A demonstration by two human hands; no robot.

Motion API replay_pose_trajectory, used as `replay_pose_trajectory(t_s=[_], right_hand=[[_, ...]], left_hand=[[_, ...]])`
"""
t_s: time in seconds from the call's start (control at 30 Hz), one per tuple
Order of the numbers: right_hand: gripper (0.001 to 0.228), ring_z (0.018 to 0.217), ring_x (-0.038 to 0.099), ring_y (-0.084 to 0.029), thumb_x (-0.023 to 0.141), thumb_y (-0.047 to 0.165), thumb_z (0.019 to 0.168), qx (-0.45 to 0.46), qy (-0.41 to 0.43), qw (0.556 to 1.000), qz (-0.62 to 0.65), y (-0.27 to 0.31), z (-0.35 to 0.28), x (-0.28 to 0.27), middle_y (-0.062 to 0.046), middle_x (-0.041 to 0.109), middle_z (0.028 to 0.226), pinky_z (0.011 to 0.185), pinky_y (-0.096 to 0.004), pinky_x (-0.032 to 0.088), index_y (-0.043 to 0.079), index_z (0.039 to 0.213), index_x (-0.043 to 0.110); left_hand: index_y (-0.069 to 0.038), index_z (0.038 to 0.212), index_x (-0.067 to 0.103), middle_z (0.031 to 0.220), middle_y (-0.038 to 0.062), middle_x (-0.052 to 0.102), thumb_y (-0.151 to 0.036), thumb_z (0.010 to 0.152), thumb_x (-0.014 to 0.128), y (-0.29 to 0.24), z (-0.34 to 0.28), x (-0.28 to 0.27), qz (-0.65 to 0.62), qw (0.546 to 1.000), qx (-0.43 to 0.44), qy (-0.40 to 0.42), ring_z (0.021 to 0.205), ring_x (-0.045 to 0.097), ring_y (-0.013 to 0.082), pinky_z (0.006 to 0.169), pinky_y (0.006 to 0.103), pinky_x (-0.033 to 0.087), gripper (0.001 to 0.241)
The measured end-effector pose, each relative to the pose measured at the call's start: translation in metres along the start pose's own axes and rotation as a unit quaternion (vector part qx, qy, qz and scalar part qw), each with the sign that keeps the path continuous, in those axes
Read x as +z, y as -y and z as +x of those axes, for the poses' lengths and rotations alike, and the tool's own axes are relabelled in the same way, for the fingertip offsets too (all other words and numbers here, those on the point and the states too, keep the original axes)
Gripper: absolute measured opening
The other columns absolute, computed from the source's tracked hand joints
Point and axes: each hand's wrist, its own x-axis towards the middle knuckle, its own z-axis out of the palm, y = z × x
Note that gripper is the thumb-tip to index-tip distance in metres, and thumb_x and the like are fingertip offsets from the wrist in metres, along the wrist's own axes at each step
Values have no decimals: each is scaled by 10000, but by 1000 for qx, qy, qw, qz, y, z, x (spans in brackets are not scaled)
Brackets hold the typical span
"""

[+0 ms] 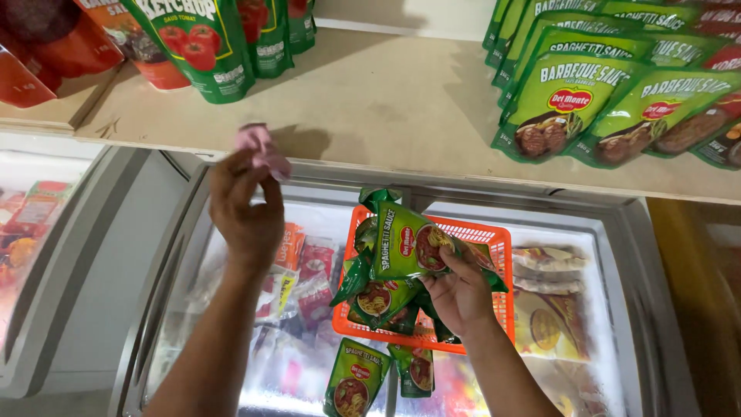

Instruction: Arranging sauce packets from a basket onto a grocery store shelf.

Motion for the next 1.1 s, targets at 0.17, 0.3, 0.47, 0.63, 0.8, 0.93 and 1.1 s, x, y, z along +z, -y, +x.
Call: replay_pose_trajectory(t_s=[0.17, 0.3, 0.47, 0.63, 0.8, 0.93, 1.1], right_hand=[[319, 1073, 679, -194, 651, 117, 924, 13, -31, 999, 0, -7, -6, 2, -29, 715, 1175, 853, -385, 546, 180, 1237, 638], [392, 1101, 689, -203, 641, 127, 900, 30, -55, 998, -1, -14, -14, 1, -32, 714, 1203, 876, -426, 561, 188, 1286, 618], [343, 1134, 685, -214, 638, 128, 935, 36, -75, 996, 14, -49, -20, -21, -59, 705, 1234, 941, -440, 577, 126, 1276, 601], [324, 1050, 702, -225, 623, 158, 938, 19, -29, 999, -9, -59, -37, -38, -81, 705, 1200, 833, -400, 585, 85, 1253, 607], [453, 903, 677, -164, 668, 18, 907, -33, -40, 922, -385, -37, -35, -48, -81, 675, 1102, 713, -345, 587, 108, 1318, 501], [519, 863, 660, -108, 651, 45, 916, -18, -3, 910, -415, -36, -35, -62, -27, 695, 1092, 674, -307, 608, 194, 1396, 520], [293, 678, 684, -126, 608, 39, 952, -169, -25, 746, -644, -36, -58, -61, -83, 719, 792, 619, -295, 540, 112, 1226, 680]], left_hand=[[-110, 989, 716, 1134, 127, 650, 61, 863, 732, -8, -118, 10, 35, 996, -70, 51, 1003, 649, 291, 849, 396, 545, 212], [-130, 992, 741, 1188, 91, 686, -28, 878, 714, 7, -187, 18, -12, 955, -254, 156, 1090, 681, 277, 883, 366, 579, 156], [-43, 1309, 607, 1283, 148, 643, -29, 888, 613, -86, -167, 19, -258, 899, -296, 195, 1154, 619, 258, 970, 358, 512, 421], [-39, 1377, 457, 1222, 94, 675, -136, 953, 665, -126, -170, 58, -379, 729, -558, 112, 1085, 666, 173, 900, 318, 572, 482], [-65, 1300, 537, 1161, 97, 719, -170, 918, 665, -110, -163, 62, -371, 571, -685, 259, 979, 716, 228, 710, 393, 587, 417], [-97, 1314, 531, 1167, 71, 703, -201, 876, 727, -114, -174, 68, -365, 556, -680, 310, 998, 693, 186, 716, 369, 586, 490], [-4, 1402, 432, 1162, 107, 703, -142, 800, 816, -117, -175, 65, -436, 545, -637, 326, 1021, 712, 213, 850, 395, 616, 727]])
